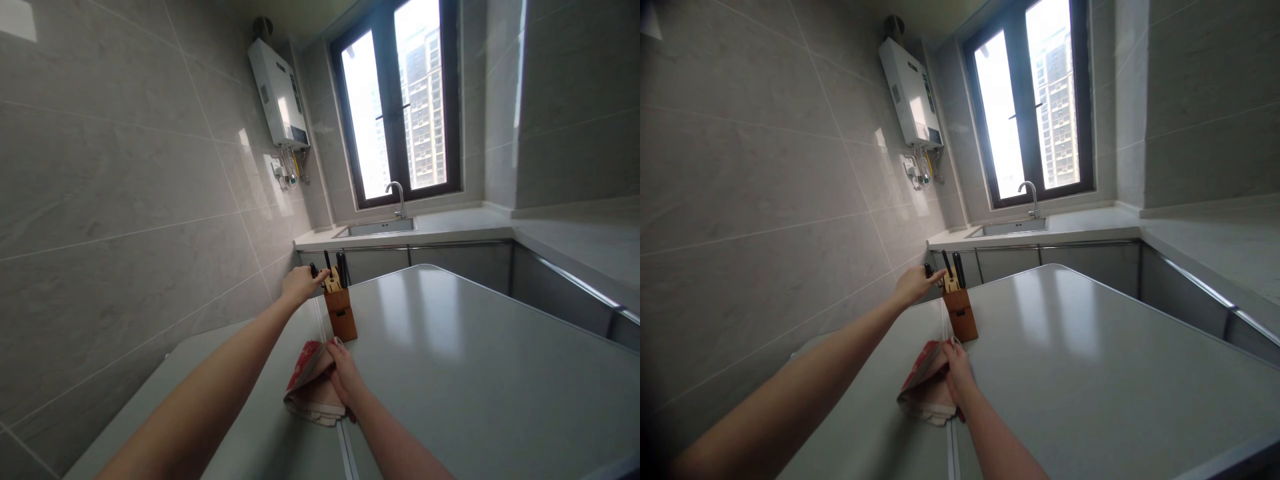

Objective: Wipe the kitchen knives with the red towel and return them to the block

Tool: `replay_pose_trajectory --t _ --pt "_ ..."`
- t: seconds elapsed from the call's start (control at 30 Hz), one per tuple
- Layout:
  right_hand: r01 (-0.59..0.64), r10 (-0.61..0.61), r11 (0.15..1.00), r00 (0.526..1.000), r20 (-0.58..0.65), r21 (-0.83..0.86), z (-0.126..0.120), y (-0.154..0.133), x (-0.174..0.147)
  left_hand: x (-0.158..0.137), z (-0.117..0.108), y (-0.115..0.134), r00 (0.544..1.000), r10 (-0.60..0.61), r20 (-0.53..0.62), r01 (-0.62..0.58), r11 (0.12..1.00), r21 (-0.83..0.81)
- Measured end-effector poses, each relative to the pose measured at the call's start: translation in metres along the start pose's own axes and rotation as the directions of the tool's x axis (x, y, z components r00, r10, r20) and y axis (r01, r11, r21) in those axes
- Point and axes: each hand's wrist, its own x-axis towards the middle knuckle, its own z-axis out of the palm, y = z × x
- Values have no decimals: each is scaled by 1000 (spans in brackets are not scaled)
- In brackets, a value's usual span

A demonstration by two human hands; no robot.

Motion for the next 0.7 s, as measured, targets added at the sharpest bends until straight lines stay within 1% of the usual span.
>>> replay_pose_trajectory --t 0.17,0.27,0.33,0.4,0.47,0.57,0.63,0.7 --pt "0 -1 999 1000 -17 -43 -4 2 3 4 19 -2 997 -49 59 50 999 -3" --pt "-12 11 998 1000 -16 -64 -7 4 6 5 24 -3 995 -75 71 75 997 3" --pt "-13 13 998 1000 -9 -69 -9 5 8 5 24 -5 995 -79 58 79 997 3" --pt "-13 12 996 1000 -20 -85 -10 7 10 7 22 -5 999 -39 15 39 999 -20" --pt "-15 12 995 1000 -27 -98 -11 8 10 9 19 -4 998 29 -51 -32 997 -65" --pt "-12 10 995 1000 -15 -99 -11 8 10 16 13 2 984 126 -127 -146 975 -165" --pt "-4 4 995 1000 3 -100 -11 8 9 22 9 7 976 166 -138 -194 956 -219" --pt "1 0 994 1000 8 -105 -12 8 8 28 7 13 975 185 -125 -212 946 -247"
